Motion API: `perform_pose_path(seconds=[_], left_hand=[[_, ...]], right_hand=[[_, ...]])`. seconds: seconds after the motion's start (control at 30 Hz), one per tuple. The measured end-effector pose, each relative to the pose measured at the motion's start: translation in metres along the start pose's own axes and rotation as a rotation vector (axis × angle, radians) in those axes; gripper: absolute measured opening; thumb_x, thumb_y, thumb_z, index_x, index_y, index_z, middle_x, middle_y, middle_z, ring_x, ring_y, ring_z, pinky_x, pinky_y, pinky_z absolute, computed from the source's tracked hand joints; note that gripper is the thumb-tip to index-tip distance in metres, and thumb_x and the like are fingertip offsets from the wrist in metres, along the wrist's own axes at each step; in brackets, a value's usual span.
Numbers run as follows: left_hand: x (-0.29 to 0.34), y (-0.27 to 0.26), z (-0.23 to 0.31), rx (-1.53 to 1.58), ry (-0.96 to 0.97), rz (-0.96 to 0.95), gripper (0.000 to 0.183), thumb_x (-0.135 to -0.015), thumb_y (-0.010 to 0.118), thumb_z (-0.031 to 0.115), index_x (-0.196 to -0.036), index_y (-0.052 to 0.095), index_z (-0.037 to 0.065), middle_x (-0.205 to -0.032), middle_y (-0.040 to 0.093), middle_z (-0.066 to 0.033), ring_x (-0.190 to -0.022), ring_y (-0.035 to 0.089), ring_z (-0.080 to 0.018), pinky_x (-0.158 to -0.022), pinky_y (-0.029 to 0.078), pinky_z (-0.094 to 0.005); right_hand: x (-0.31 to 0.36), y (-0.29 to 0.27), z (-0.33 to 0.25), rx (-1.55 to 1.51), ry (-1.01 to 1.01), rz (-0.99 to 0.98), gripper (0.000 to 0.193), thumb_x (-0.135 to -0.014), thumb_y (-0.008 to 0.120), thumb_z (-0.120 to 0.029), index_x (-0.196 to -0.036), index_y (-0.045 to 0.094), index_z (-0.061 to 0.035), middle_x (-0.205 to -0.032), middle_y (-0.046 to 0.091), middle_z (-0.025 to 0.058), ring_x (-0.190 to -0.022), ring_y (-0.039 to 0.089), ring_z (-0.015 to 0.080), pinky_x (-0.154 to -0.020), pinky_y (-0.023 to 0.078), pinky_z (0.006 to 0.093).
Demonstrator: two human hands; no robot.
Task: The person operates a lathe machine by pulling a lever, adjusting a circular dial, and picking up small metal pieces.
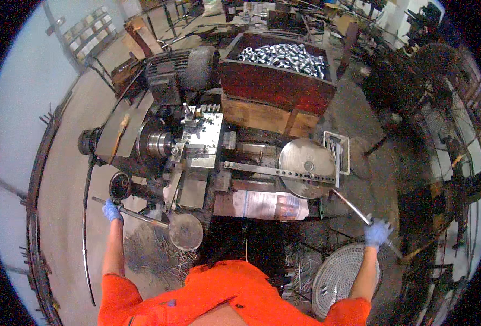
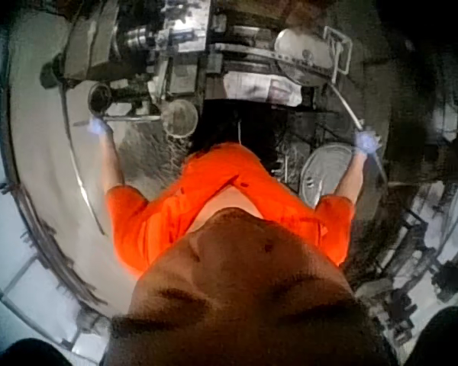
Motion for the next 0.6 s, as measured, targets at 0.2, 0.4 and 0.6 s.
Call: perform_pose_path(seconds=[0.2, 0.4, 0.6], left_hand=[[-0.001, 0.003, -0.012, -0.063, -0.049, -0.038, 0.023, -0.081, 0.060, 0.021, -0.072, 0.051, 0.002, -0.053, 0.054, -0.0102, -0.039, 0.051, -0.0192, -0.037, 0.043, -0.0298], [-0.004, -0.009, -0.032, 0.036, -0.203, -0.257, 0.035, -0.083, 0.061, 0.037, -0.086, 0.054, 0.003, -0.062, 0.059, -0.0112, -0.048, 0.056, -0.0189, -0.046, 0.049, -0.0324], [-0.011, -0.020, -0.089, -0.688, 0.232, -0.521, 0.051, -0.082, 0.055, 0.047, -0.108, 0.057, 0.003, -0.084, 0.062, -0.0144, -0.074, 0.062, -0.0242, -0.066, 0.050, -0.0362]], right_hand=[[-0.130, 0.010, -0.061, 0.069, 0.071, -0.136, 0.045, -0.085, 0.050, -0.036, -0.123, 0.050, -0.0121, -0.132, 0.044, 0.0122, -0.128, 0.032, 0.0311, -0.105, 0.020, 0.0487], [-0.115, -0.017, -0.140, -0.062, -0.148, -0.034, 0.071, -0.075, 0.060, -0.044, -0.133, 0.039, -0.0087, -0.142, 0.032, 0.0104, -0.132, 0.027, 0.0286, -0.109, 0.016, 0.0444], [-0.022, -0.015, -0.119, -0.298, -0.218, 0.066, 0.068, -0.074, 0.062, -0.045, -0.129, 0.044, -0.0093, -0.135, 0.041, 0.0136, -0.125, 0.037, 0.0320, -0.107, 0.022, 0.0422]])
Point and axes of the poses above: each hand's wrist, its own x-axis away from the middle knuckle, its own y-axis out of the palm, z = x × y, the point moved 9 cm from there along -x, towards the middle knuckle
